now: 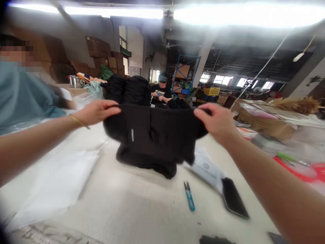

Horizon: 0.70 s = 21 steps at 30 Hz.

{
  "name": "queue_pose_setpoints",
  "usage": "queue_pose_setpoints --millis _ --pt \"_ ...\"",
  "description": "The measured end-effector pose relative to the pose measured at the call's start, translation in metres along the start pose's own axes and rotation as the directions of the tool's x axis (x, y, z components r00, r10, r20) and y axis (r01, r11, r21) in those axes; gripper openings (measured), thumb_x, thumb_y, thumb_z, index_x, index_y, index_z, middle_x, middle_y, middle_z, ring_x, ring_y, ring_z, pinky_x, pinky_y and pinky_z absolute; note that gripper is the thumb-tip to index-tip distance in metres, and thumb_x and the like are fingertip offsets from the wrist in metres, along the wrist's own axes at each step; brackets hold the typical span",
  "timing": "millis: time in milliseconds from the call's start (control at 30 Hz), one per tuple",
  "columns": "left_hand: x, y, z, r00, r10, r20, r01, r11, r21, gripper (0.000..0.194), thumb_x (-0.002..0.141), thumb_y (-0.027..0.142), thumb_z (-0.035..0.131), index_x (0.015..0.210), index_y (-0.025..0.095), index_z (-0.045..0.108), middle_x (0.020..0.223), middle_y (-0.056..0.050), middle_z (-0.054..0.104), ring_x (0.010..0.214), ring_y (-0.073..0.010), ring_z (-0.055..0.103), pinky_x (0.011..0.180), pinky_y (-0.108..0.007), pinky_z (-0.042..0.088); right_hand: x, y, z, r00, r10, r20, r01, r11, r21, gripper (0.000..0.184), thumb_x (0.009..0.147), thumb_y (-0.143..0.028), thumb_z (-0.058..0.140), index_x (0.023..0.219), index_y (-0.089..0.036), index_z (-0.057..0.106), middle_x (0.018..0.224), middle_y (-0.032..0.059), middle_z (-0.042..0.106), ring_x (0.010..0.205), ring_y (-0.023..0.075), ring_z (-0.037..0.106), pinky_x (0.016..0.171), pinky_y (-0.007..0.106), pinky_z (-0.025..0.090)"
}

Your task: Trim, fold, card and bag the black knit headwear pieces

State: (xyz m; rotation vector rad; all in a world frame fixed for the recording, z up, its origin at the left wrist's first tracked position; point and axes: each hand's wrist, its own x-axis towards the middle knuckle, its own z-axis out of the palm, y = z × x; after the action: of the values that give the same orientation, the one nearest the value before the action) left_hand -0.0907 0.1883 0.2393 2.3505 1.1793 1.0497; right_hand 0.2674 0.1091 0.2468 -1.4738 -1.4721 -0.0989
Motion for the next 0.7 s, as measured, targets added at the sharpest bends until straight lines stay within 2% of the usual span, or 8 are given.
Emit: queue_pose_setpoints --millis 67,167,233,333,400,500,633,700 --pt "0.022 -0.015 0.004 0.996 0.09 -0.025 -0.086 0.988 0.129 0.034 0.083 0.043 0.052 0.097 0.016 0.066 0.086 -0.002 0.066 0.08 -0.0179 0.054 0.077 -0.029 0.041 0.015 0.003 0.008 0.996 -0.081 -0.046 0.082 0.997 0.004 0.024 0.078 -0.036 0.06 0.095 -0.019 0.066 0.084 0.0039 0.064 0.074 0.016 0.056 0.071 0.032 0.044" --pt "0.019 -0.057 0.033 0.985 0.153 0.084 -0.17 0.947 0.274 0.038 0.088 0.041 0.045 0.11 0.015 0.062 0.1 -0.005 0.066 0.086 -0.0184 0.056 0.083 -0.032 0.039 -0.005 0.033 0.039 0.993 -0.102 0.065 0.105 0.994 -0.043 0.022 0.081 -0.034 0.057 0.093 -0.019 0.066 0.084 0.0056 0.067 0.072 0.0174 0.058 0.068 0.033 0.046" --pt "0.0 -0.094 0.066 0.964 0.163 0.21 -0.225 0.921 0.318 0.035 0.089 0.037 0.043 0.109 0.018 0.064 0.101 -0.005 0.068 0.088 -0.0192 0.058 0.086 -0.034 0.038 -0.042 0.067 0.069 0.976 -0.075 0.204 0.089 0.994 -0.058 0.021 0.081 -0.033 0.055 0.089 -0.018 0.068 0.081 0.0067 0.069 0.067 0.0187 0.06 0.065 0.035 0.048" --pt "-0.039 -0.146 0.115 0.936 0.135 0.326 -0.251 0.905 0.344 0.027 0.088 0.032 0.046 0.1 0.023 0.068 0.099 -0.005 0.07 0.09 -0.0209 0.061 0.093 -0.04 0.036 -0.109 0.118 0.111 0.925 -0.082 0.371 0.103 0.994 -0.038 0.016 0.079 -0.03 0.058 0.084 -0.02 0.069 0.083 0.0062 0.072 0.075 0.0219 0.065 0.07 0.037 0.053" --pt "-0.06 -0.169 0.135 0.918 0.111 0.381 -0.269 0.88 0.392 0.03 0.09 0.03 0.041 0.107 0.026 0.065 0.111 -0.005 0.067 0.103 -0.0215 0.058 0.098 -0.042 0.032 -0.146 0.142 0.127 0.85 -0.169 0.499 0.189 0.982 0.01 0.015 0.082 -0.026 0.055 0.085 -0.022 0.069 0.09 0.0055 0.071 0.085 0.0214 0.065 0.077 0.037 0.053" --pt "-0.071 -0.174 0.139 0.911 0.094 0.402 -0.28 0.856 0.435 0.031 0.091 0.031 0.039 0.11 0.027 0.063 0.112 -0.004 0.066 0.105 -0.0203 0.058 0.103 -0.043 0.027 -0.175 0.157 0.132 0.784 -0.234 0.574 0.273 0.962 0.02 0.019 0.087 -0.021 0.048 0.092 -0.022 0.067 0.101 0.0069 0.068 0.095 0.0204 0.062 0.084 0.037 0.051" --pt "-0.056 -0.142 0.131 0.9 0.155 0.408 -0.333 0.849 0.411 0.028 0.087 0.035 0.043 0.091 0.025 0.068 0.097 -0.002 0.069 0.094 -0.0192 0.061 0.107 -0.045 0.02 -0.183 0.156 0.122 0.793 -0.277 0.543 0.335 0.942 -0.008 0.018 0.088 -0.017 0.047 0.092 -0.019 0.064 0.098 0.0077 0.067 0.093 0.0195 0.061 0.083 0.037 0.051" --pt "-0.044 -0.121 0.139 0.902 0.187 0.39 -0.341 0.861 0.376 0.03 0.086 0.04 0.043 0.084 0.026 0.069 0.099 -0.001 0.069 0.101 -0.0203 0.059 0.107 -0.044 0.021 -0.184 0.155 0.116 0.796 -0.298 0.527 0.359 0.933 -0.014 0.018 0.089 -0.017 0.046 0.092 -0.018 0.063 0.097 0.0079 0.067 0.092 0.019 0.061 0.082 0.036 0.052"
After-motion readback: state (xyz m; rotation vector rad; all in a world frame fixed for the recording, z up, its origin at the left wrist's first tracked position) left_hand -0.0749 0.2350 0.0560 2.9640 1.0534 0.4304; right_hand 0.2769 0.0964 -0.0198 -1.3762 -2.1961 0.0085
